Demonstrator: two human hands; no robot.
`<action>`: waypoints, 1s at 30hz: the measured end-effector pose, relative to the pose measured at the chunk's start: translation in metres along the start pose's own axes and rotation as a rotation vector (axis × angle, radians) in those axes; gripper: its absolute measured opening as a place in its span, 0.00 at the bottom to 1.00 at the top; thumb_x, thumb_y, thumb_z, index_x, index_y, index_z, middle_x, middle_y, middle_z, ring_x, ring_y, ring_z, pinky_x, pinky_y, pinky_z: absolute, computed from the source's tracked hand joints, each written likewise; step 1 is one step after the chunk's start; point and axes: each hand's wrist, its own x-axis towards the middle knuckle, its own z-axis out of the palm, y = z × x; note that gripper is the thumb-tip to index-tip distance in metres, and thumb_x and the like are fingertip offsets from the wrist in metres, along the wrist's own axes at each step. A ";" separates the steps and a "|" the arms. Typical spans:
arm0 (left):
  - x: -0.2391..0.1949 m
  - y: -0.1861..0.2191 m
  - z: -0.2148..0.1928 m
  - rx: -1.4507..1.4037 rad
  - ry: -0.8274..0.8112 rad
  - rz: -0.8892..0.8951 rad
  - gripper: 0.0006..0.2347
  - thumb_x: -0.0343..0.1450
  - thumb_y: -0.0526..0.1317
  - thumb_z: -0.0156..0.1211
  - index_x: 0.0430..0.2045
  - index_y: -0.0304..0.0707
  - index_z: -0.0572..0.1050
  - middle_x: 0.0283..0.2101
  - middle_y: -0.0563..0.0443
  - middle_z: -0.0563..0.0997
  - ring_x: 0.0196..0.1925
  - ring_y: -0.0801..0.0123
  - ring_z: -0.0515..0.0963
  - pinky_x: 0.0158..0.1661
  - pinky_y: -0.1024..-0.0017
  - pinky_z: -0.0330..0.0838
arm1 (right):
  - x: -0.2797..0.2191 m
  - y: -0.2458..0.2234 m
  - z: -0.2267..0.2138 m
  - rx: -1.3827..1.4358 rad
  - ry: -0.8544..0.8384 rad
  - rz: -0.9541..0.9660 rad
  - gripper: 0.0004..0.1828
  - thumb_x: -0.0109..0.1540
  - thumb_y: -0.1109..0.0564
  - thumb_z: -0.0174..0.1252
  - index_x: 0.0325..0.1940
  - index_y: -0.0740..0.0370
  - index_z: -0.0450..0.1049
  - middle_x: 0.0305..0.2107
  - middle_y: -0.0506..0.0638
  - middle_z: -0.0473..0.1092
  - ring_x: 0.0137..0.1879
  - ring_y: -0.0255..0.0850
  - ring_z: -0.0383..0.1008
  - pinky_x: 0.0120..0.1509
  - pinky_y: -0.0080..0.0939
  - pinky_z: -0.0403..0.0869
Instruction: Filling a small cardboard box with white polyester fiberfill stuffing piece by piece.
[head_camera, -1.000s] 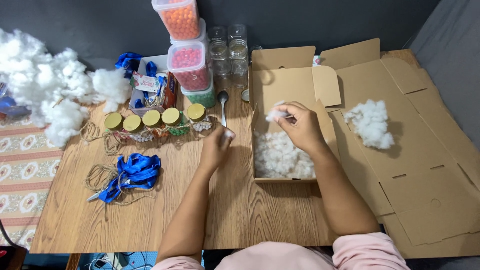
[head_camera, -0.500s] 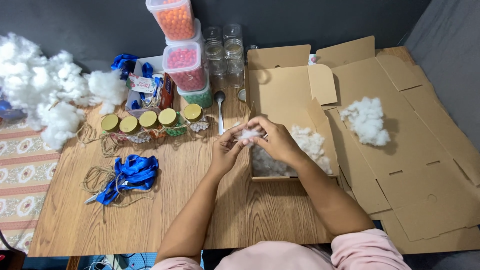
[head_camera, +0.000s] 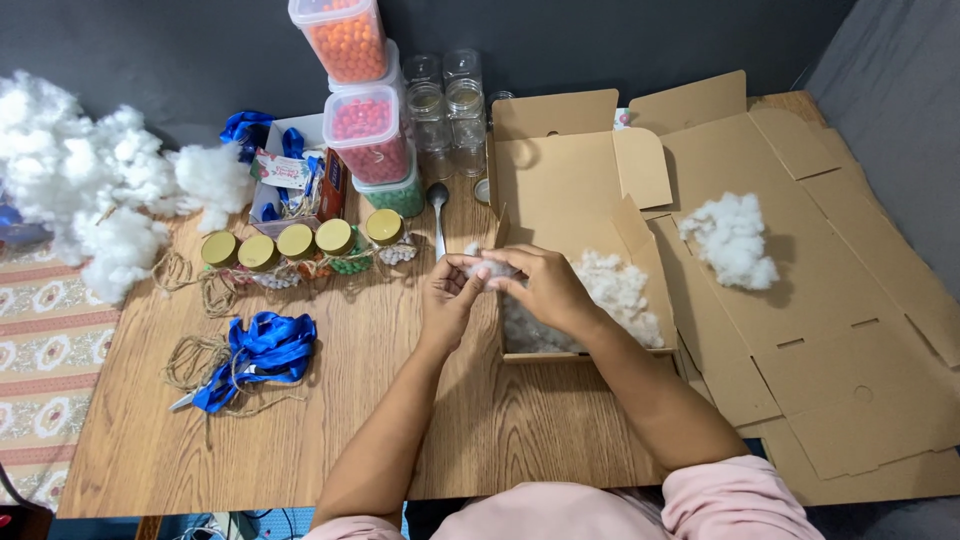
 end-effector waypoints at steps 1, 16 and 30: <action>-0.001 0.005 0.002 0.001 -0.001 0.000 0.07 0.72 0.31 0.64 0.41 0.33 0.75 0.36 0.51 0.80 0.38 0.74 0.84 0.41 0.77 0.83 | 0.000 0.003 0.003 0.001 0.001 0.001 0.20 0.59 0.54 0.68 0.54 0.58 0.78 0.45 0.56 0.77 0.51 0.55 0.79 0.53 0.50 0.78; -0.004 0.026 0.015 0.013 0.044 0.067 0.16 0.68 0.30 0.68 0.49 0.33 0.71 0.34 0.49 0.81 0.35 0.77 0.82 0.37 0.82 0.82 | 0.007 -0.004 -0.014 0.160 0.196 0.113 0.10 0.61 0.60 0.66 0.47 0.54 0.80 0.35 0.48 0.77 0.41 0.38 0.80 0.42 0.32 0.79; -0.003 0.002 0.005 0.012 -0.096 -0.008 0.12 0.71 0.30 0.64 0.48 0.27 0.75 0.38 0.45 0.83 0.35 0.76 0.83 0.38 0.80 0.83 | -0.004 -0.024 -0.017 0.196 0.133 0.244 0.07 0.59 0.62 0.64 0.40 0.55 0.82 0.27 0.50 0.77 0.34 0.38 0.77 0.41 0.37 0.76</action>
